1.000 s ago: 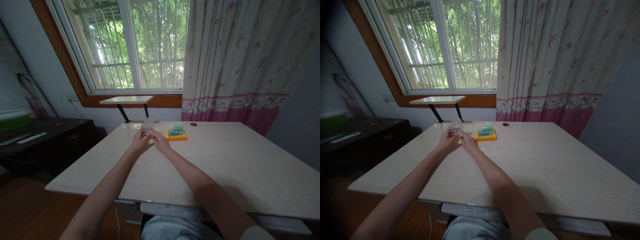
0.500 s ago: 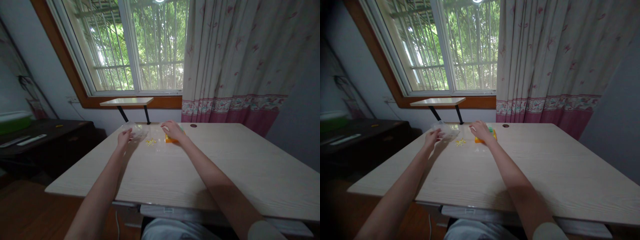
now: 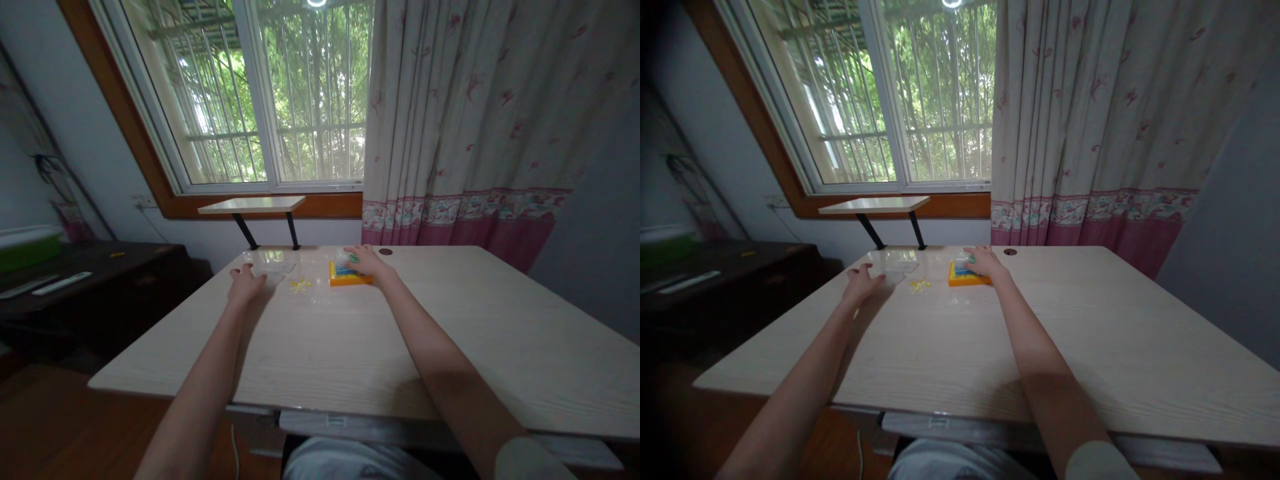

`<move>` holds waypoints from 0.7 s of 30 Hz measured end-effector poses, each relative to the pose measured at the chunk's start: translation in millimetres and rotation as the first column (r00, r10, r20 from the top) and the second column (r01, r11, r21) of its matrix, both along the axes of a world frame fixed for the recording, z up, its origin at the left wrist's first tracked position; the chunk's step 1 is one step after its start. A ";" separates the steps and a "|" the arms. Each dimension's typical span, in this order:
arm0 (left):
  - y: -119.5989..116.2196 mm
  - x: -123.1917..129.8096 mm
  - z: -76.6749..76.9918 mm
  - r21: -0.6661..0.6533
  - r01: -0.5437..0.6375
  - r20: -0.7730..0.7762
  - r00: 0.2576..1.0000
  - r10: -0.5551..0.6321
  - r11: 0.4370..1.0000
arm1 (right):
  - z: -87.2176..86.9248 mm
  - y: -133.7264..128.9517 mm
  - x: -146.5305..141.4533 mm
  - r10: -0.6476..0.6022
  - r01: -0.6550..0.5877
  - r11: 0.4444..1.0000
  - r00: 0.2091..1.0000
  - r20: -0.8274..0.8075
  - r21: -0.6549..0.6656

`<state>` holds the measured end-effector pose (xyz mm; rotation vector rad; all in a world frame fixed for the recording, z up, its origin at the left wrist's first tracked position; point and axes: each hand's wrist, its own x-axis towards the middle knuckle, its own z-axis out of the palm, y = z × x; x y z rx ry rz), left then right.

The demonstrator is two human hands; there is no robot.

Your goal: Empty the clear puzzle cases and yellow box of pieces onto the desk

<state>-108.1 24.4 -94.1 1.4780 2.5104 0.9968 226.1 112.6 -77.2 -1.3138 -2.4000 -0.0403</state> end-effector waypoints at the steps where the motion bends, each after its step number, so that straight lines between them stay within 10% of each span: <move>1: -0.4 0.9 0.8 -0.062 0.054 -0.094 0.994 -0.060 0.997 | -1.1 0.9 0.8 0.000 0.000 1.000 1.000 -0.011 -0.004; 10: 3.7 14.9 0.2 -0.117 0.269 -0.274 0.916 -0.292 0.956 | 4.0 -4.2 -8.2 0.103 -0.094 0.995 0.952 -0.290 0.042; 21: -12.2 21.5 20.2 -0.378 0.459 -0.207 0.804 -0.557 0.804 | -22.1 -42.2 -93.2 0.168 -0.418 0.908 0.443 -0.881 -0.037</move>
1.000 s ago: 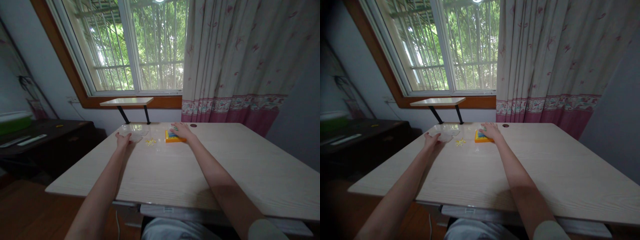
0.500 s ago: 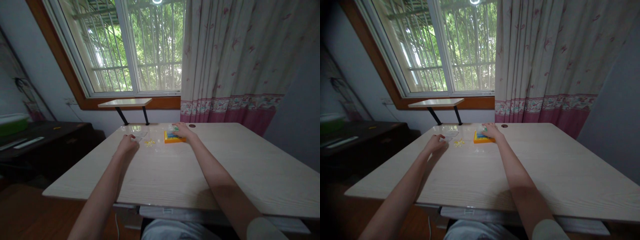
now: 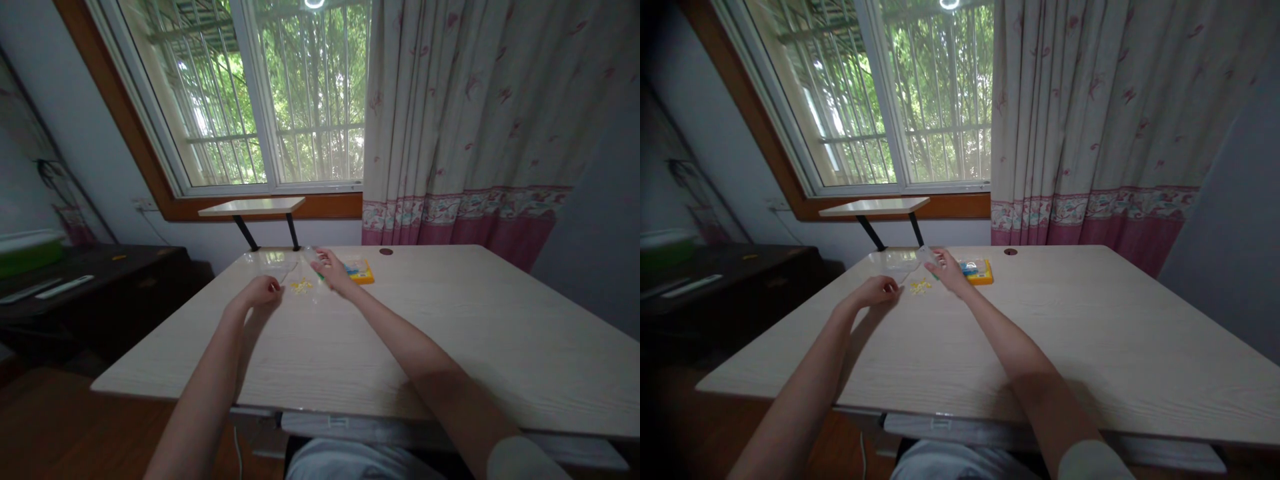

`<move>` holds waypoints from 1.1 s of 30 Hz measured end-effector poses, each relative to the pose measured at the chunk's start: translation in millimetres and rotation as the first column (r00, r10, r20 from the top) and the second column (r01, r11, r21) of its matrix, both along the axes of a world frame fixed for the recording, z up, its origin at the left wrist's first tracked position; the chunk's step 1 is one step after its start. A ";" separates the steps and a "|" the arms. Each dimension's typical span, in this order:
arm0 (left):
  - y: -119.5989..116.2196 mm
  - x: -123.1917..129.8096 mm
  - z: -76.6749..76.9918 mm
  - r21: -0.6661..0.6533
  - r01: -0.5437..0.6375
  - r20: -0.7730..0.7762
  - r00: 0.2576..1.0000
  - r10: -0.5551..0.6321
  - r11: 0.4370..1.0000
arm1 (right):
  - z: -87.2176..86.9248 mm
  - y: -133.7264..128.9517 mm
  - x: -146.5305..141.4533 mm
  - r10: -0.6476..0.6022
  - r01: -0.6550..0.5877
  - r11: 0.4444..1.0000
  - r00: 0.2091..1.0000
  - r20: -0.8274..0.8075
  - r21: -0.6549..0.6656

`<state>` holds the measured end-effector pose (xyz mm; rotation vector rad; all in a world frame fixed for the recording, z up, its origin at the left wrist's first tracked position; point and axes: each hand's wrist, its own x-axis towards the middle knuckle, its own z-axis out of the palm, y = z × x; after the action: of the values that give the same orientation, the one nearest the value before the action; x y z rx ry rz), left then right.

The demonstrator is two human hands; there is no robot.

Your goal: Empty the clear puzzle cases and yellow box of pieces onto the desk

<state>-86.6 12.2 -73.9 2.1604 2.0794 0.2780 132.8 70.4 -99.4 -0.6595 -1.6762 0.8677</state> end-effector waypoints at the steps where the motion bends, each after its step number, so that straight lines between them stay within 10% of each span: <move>1: 0.2 0.8 -1.7 -0.020 0.015 0.005 1.000 -0.015 1.000 | -5.2 -2.4 -4.9 -0.001 0.001 1.000 1.000 -0.021 -0.021; 21: 11.2 -10.0 -12.7 0.037 0.032 0.029 0.999 -0.034 0.999 | -31.2 -17.7 -15.3 0.008 -0.007 0.998 1.000 0.010 -0.060; 33: 14.8 22.3 -24.5 0.200 0.101 0.250 0.957 -0.150 0.975 | -37.6 -5.5 -16.6 -0.272 0.272 0.952 0.962 0.018 -0.139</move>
<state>-64.3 27.0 -98.4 2.2017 1.8252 0.7281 116.2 65.0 -137.0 -0.9615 -1.4875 0.7901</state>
